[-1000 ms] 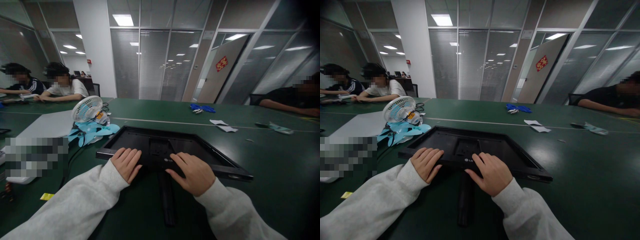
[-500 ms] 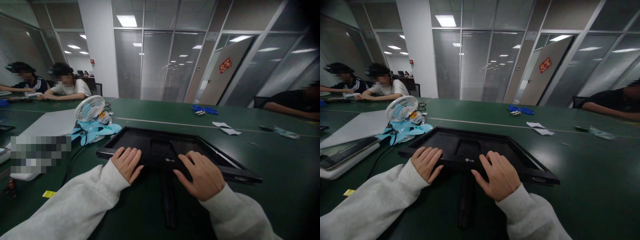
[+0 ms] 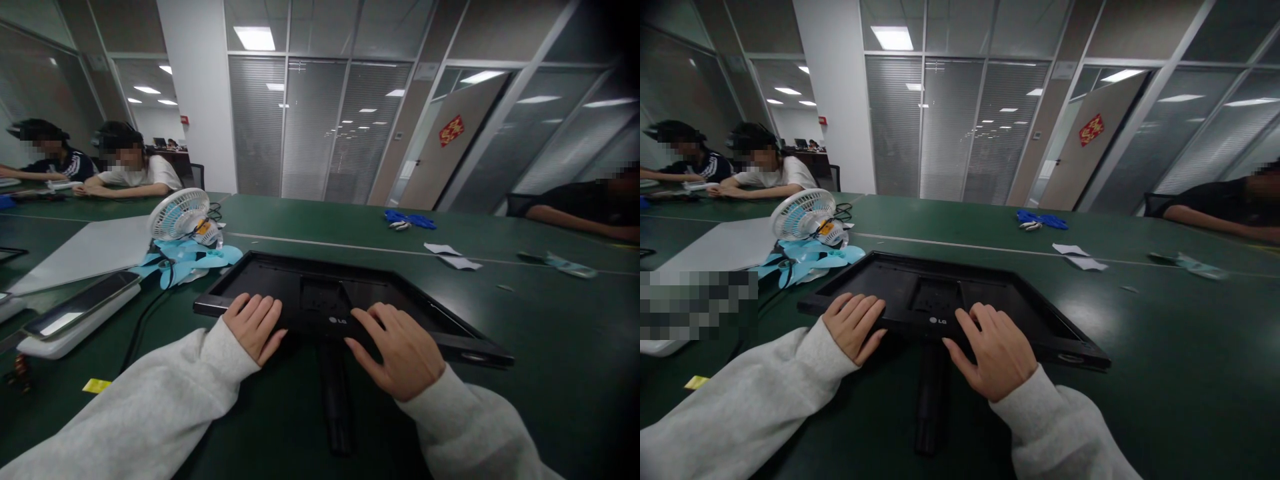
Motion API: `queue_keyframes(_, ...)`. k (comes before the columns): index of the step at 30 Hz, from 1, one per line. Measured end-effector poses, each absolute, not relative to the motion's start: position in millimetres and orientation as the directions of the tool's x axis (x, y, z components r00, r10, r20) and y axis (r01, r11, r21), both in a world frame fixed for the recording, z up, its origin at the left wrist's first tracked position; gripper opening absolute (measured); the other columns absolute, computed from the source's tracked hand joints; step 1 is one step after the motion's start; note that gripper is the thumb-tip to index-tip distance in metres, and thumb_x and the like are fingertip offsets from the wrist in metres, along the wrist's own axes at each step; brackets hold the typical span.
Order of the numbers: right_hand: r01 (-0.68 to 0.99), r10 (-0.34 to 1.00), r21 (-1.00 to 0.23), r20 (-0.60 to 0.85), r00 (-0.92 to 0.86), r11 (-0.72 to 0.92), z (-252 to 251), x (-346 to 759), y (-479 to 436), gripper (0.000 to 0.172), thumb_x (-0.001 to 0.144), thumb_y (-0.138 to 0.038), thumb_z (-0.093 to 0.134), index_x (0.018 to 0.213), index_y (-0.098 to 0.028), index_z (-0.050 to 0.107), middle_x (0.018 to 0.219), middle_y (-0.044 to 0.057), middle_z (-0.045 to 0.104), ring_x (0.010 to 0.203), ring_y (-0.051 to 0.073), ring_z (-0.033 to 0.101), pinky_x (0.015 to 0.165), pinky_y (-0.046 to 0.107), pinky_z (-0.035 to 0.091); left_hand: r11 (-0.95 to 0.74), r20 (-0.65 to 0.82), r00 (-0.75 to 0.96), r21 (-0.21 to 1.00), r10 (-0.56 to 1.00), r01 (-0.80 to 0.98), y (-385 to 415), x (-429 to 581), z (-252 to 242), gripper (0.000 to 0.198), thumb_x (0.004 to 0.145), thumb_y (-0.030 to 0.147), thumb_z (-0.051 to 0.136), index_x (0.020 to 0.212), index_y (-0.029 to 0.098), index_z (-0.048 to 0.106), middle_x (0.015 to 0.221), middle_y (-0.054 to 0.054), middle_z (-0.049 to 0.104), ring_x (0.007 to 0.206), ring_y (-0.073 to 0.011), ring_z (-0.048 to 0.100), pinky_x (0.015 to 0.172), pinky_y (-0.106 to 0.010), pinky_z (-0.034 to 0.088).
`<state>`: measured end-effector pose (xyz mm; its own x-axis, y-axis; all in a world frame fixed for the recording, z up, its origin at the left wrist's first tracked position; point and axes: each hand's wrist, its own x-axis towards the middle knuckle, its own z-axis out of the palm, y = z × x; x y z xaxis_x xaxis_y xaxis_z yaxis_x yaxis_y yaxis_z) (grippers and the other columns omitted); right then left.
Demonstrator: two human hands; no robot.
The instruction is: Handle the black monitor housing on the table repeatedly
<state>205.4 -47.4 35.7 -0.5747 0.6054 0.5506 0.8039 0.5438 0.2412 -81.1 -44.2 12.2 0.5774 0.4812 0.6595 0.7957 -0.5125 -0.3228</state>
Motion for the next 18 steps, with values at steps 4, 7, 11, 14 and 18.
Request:
queue_keyframes(4, 0.789, 0.622, 0.241, 0.503, -0.6, 0.566, 35.7, 204.0, -48.1, 0.044, 0.087, -0.043, 0.047, 0.119, -0.014, 0.057, 0.093, 0.01, 0.053, 0.077, 0.019, 0.044, 0.069, 0.033, 0.033, -0.513, 0.646, 0.577, -0.316, 0.5, 0.798, -44.5, -79.6, 12.6, 0.04, 0.091, 0.035, 0.039, 0.112, 0.006, 0.057, 0.104, -0.015, 0.06, 0.092, -0.0293, 0.054, 0.082, -0.045, 0.037)
queue_keyframes(7, 0.788, 0.63, 0.24, 0.49, -0.603, 0.567, 33.7, 202.9, -48.4, 0.043, 0.087, -0.043, 0.046, 0.119, -0.015, 0.058, 0.095, 0.01, 0.054, 0.079, 0.019, 0.044, 0.069, 0.033, 0.033, -0.512, 0.654, 0.568, -0.305, 0.5, 0.803, -43.9, -78.7, 12.3, 0.039, 0.091, 0.034, 0.039, 0.111, 0.006, 0.057, 0.103, -0.015, 0.06, 0.09, -0.0293, 0.054, 0.082, -0.046, 0.037)
queue_keyframes(11, 0.789, 0.62, 0.255, 0.503, -0.602, 0.56, 30.4, 203.8, -47.8, 0.041, 0.088, -0.042, 0.046, 0.116, -0.015, 0.059, 0.094, 0.009, 0.054, 0.079, 0.019, 0.044, 0.068, 0.033, 0.032, -0.528, 0.669, 0.559, -0.282, 0.49, 0.801, -43.7, -78.4, 10.8, 0.038, 0.091, 0.034, 0.04, 0.112, 0.006, 0.057, 0.103, -0.014, 0.061, 0.09, -0.0285, 0.055, 0.082, -0.045, 0.037)
queue_keyframes(14, 0.786, 0.612, 0.259, 0.51, -0.605, 0.562, 29.7, 205.7, -47.3, 0.04, 0.088, -0.042, 0.046, 0.116, -0.016, 0.059, 0.093, 0.009, 0.054, 0.081, 0.02, 0.045, 0.069, 0.033, 0.032, -0.542, 0.677, 0.563, -0.28, 0.474, 0.793, -43.9, -78.9, 8.9, 0.037, 0.093, 0.033, 0.04, 0.114, 0.007, 0.056, 0.106, -0.013, 0.061, 0.093, -0.0276, 0.055, 0.084, -0.044, 0.037)
queue_keyframes(18, 0.786, 0.618, 0.236, 0.506, -0.602, 0.572, 32.6, 207.4, -47.6, 0.041, 0.087, -0.044, 0.047, 0.116, -0.017, 0.059, 0.09, 0.009, 0.053, 0.079, 0.019, 0.045, 0.07, 0.032, 0.033, -0.535, 0.682, 0.568, -0.297, 0.46, 0.791, -43.4, -80.5, 7.4, 0.038, 0.094, 0.033, 0.039, 0.116, 0.006, 0.056, 0.108, -0.013, 0.061, 0.096, -0.0277, 0.055, 0.086, -0.043, 0.037)
